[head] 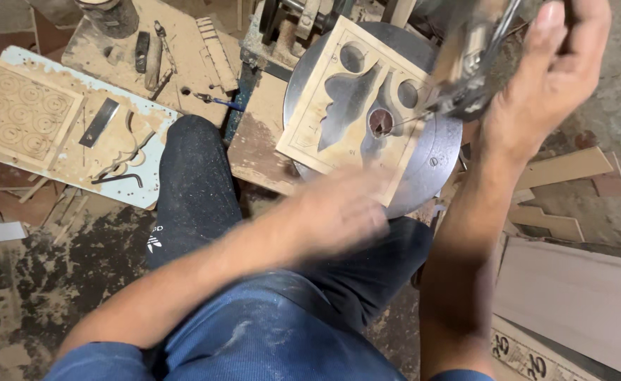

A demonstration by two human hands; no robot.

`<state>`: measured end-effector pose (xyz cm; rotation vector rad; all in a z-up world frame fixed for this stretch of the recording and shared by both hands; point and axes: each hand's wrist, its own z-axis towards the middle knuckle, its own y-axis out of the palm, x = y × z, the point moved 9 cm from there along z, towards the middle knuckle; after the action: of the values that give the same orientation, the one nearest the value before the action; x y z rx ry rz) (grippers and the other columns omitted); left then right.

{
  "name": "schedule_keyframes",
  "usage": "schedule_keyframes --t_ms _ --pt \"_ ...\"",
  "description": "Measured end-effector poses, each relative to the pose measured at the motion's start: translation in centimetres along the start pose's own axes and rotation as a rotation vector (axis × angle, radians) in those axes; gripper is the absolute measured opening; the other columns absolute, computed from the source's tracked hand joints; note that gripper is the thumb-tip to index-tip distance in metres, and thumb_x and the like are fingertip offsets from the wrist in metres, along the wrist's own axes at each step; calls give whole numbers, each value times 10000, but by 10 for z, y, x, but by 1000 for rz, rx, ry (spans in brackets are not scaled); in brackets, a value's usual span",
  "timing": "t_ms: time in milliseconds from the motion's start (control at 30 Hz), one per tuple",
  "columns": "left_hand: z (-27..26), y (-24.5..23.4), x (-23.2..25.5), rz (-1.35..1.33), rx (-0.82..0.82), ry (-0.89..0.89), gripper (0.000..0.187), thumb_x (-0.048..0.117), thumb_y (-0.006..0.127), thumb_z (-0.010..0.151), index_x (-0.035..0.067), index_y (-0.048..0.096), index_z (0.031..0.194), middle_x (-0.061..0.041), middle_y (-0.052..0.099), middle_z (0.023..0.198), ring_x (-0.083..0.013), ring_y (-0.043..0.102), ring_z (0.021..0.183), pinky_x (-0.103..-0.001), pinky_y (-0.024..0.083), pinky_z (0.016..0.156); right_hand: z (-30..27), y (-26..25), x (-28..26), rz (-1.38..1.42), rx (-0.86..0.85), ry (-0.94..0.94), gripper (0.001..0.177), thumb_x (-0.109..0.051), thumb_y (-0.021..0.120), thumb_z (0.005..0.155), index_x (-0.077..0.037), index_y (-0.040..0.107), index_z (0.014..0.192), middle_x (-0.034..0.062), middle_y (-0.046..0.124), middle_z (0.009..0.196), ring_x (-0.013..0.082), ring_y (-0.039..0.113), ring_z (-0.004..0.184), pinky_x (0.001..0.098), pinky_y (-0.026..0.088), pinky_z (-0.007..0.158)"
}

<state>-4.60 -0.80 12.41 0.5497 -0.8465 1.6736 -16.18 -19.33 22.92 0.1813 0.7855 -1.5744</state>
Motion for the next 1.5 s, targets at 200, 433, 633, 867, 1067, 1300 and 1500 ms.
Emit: schedule_keyframes --t_ms 200,433,633,867,1067,1300,1500 --pt "-22 29 101 -401 -283 4 381 220 631 1034 -19 580 1327 -220 649 1338 -363 613 1257 -442 511 1117 11 11 60 -95 -112 172 246 -153 688 1198 28 571 1080 16 480 934 119 408 810 295 365 736" --pt "-27 11 96 -407 -318 -39 358 228 619 1046 3 613 1325 -201 667 1335 -339 636 1248 -425 531 1084 14 -28 88 -131 0 121 217 -54 695 1121 13 497 1063 16 499 949 126 454 845 325 438 787" --pt "-10 24 84 -375 -320 -47 342 234 609 1055 22 641 1323 -184 683 1333 -318 655 1239 -410 548 1056 16 -5 45 -26 64 51 268 -18 694 1084 5 447 982 10 436 883 119 422 745 290 412 706" --pt "-5 -19 94 -237 -201 -123 330 242 597 1067 44 673 1320 -164 702 1331 -294 678 1229 -393 569 1023 -37 -33 -81 -262 288 -162 100 -33 636 1040 9 547 1020 55 525 834 122 487 700 299 418 657" --pt "40 -16 -14 73 54 -145 325 249 587 1077 63 701 1318 -147 717 1329 -273 697 1221 -378 586 995 -71 -50 -74 -222 290 62 105 -77 626 1079 0 554 1088 74 557 894 152 535 742 312 453 688" --pt "66 54 -110 378 84 -11 370 297 609 1056 -16 672 1243 -170 721 1188 -304 693 1109 -468 531 990 -57 -47 -39 -165 207 110 136 -128 614 1125 -10 563 1168 96 594 964 188 592 791 327 494 725" --pt "55 61 -124 275 99 -79 240 228 632 1045 26 741 1115 -108 762 1089 -255 724 1003 -427 558 934 -19 -12 11 -128 42 154 173 -172 604 1164 -19 570 1237 115 625 1024 218 640 833 341 529 756"
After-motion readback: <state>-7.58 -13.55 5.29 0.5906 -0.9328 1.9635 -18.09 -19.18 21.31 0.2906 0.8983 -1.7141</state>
